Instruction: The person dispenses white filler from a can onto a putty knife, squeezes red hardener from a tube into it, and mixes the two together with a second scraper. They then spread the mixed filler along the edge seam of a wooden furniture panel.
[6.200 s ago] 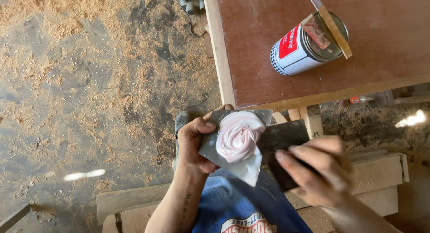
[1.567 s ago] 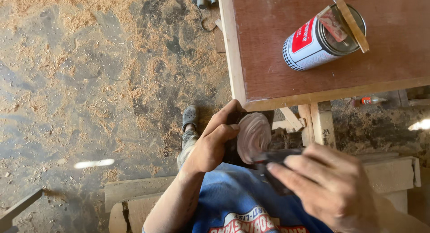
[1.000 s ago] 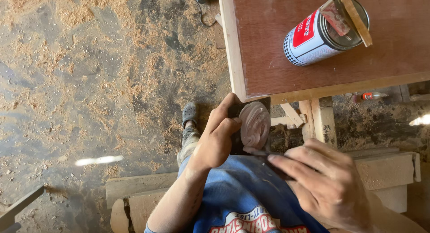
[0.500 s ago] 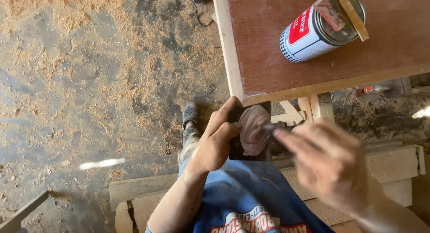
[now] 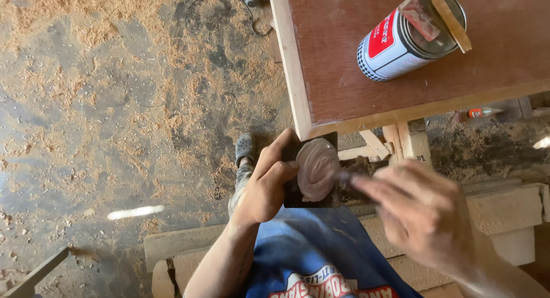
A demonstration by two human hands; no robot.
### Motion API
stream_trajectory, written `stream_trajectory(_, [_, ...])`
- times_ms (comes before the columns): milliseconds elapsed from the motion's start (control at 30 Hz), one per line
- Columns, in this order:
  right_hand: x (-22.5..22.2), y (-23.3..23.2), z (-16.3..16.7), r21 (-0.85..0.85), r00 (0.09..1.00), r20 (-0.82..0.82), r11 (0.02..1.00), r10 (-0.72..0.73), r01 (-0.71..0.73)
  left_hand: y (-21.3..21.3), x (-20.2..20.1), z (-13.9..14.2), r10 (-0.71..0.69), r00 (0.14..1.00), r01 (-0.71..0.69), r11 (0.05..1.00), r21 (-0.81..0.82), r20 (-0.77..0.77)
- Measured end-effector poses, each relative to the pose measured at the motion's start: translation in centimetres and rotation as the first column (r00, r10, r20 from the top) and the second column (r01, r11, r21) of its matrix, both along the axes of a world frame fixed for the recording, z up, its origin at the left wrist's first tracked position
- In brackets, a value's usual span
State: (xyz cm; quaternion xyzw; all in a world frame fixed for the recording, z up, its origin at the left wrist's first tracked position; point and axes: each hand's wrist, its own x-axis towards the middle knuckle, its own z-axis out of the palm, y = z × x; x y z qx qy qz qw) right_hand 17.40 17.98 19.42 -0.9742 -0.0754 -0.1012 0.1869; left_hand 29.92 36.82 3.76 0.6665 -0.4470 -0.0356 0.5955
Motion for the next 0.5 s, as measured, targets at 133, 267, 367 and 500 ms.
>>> stream_trajectory(133, [-0.5,0.2,-1.0,0.044,0.997,0.065,0.999,0.028,-0.031,0.0,0.0,-0.4,-0.037,0.999,0.036,0.999,-0.019,-0.037])
stream_trajectory(267, [-1.8,-0.8,-1.0,0.105,1.000,-0.024,0.994,0.009,-0.007,0.1,0.2,-0.7,0.007,0.999,-0.008,1.000,-0.003,-0.031])
stream_trajectory(367, [-2.4,-1.8,-0.9,0.125,0.993,0.008,0.986,-0.114,0.112,0.3,0.3,-0.3,-0.013,0.997,0.010,0.999,-0.051,-0.070])
stream_trajectory(500, [-1.7,-2.2,-1.4,0.076,0.985,0.002,0.982,-0.175,0.174,0.8,0.4,1.0,-0.103,0.993,0.098,0.990,-0.100,-0.049])
